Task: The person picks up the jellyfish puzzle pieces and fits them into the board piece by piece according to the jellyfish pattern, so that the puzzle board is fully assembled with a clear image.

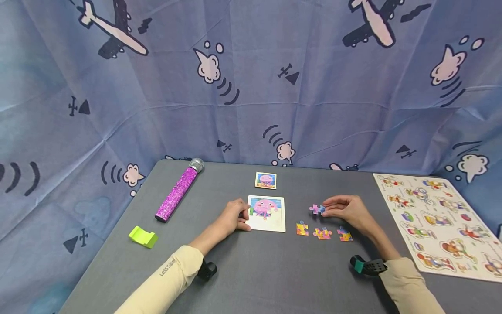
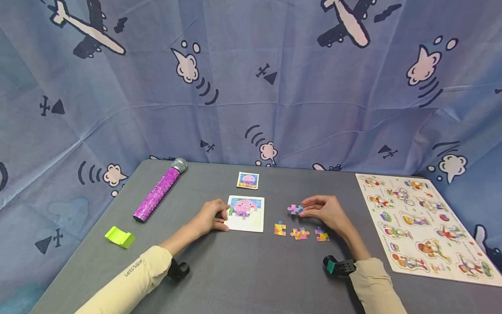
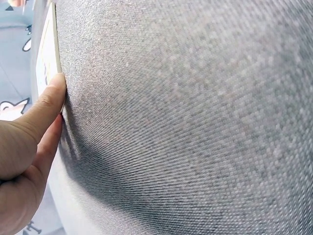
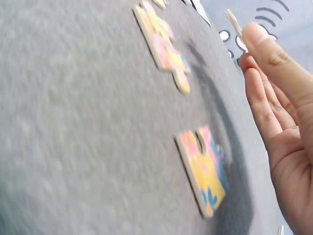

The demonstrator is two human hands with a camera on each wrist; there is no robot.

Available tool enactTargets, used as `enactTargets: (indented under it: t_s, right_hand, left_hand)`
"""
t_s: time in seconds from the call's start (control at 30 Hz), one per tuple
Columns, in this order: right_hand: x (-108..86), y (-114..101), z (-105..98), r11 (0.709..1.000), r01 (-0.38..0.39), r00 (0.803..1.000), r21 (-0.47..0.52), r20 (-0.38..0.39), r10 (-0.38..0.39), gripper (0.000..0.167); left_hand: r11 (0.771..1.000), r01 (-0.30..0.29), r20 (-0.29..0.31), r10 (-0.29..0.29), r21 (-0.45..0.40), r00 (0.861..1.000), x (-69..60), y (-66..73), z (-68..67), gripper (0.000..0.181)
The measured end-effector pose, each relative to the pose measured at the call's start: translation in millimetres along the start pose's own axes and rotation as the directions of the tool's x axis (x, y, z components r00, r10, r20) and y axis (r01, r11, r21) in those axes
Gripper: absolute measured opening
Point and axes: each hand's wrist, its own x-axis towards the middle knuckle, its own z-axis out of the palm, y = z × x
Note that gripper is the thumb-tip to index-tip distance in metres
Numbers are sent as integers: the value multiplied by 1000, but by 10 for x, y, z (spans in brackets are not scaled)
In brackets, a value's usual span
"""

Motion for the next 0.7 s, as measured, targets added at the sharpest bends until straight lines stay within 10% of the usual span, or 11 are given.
enactTargets:
  t_s: [0.27,0.5,0.7]
  right_hand:
    - [87,-22,118,1000,-5,1000,2,6,5,38]
    - [144,-64,252,1000,5,1000,25,27,-6,36]
    - [203,-72,379,999,18,999,46,48,-20,35]
  left_hand:
    - [1000,-10,-2,10,-4,1000,-13,45,-24,32]
    - [991,-126,-23,125,-34,992,26,-234,62,35]
    - [998,-58,-17,58,8,998,-10,-36,-6,33]
